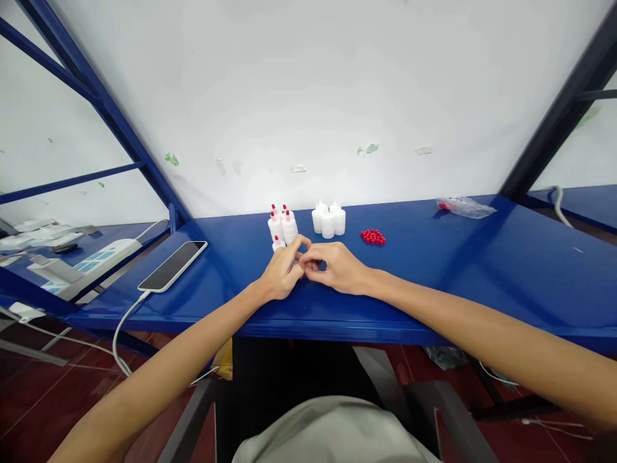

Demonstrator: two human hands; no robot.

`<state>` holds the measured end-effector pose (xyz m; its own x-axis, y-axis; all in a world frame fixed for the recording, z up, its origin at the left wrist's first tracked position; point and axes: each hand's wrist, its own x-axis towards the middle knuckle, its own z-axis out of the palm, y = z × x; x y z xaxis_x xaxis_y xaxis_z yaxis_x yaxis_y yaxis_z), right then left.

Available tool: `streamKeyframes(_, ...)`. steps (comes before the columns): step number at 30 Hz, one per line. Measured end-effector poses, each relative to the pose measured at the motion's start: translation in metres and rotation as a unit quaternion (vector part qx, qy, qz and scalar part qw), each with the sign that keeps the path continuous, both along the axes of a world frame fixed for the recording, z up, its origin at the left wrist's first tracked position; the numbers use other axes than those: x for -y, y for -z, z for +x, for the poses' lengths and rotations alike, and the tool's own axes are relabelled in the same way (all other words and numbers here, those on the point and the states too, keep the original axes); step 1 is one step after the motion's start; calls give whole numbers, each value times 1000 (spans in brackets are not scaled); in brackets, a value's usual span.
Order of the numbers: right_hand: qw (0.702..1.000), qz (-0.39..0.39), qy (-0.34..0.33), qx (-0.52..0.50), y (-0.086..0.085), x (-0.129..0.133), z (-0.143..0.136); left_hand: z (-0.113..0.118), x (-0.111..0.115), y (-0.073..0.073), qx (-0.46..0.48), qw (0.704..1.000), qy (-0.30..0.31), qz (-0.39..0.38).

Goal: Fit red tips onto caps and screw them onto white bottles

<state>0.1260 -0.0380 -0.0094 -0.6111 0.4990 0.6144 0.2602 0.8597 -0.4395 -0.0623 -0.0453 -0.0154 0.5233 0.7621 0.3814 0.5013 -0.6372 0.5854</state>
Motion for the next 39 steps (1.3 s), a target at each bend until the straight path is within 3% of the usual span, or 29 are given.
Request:
streamKeyframes(14, 1000, 20, -9, 15, -2, -1, -9, -1, 2, 5, 45, 998, 33, 18)
streamKeyframes(19, 997, -71, 13, -10, -15, -7, -6, -11, 0, 8, 99, 994, -27, -25)
streamKeyframes(23, 991, -94, 83, -49, -35, -23, -6, -33, 11, 6, 68, 993, -92, -24)
streamKeyframes(27, 991, -44, 127, 25, -54, -40, -30, -45, 29, 0, -15, 1000, -21, -14)
streamKeyframes(31, 983, -22, 145, 108, -65, -47, -62, -45, 36, 0, 14, 996, 38, -81)
streamKeyframes(35, 973, -68, 151, 160, -68, -48, -79, -44, 32, 6, 81, 991, -22, -103)
streamKeyframes(39, 967, -131, 139, 171, -64, -51, -78, -46, 35, 4, 45, 990, -91, -98)
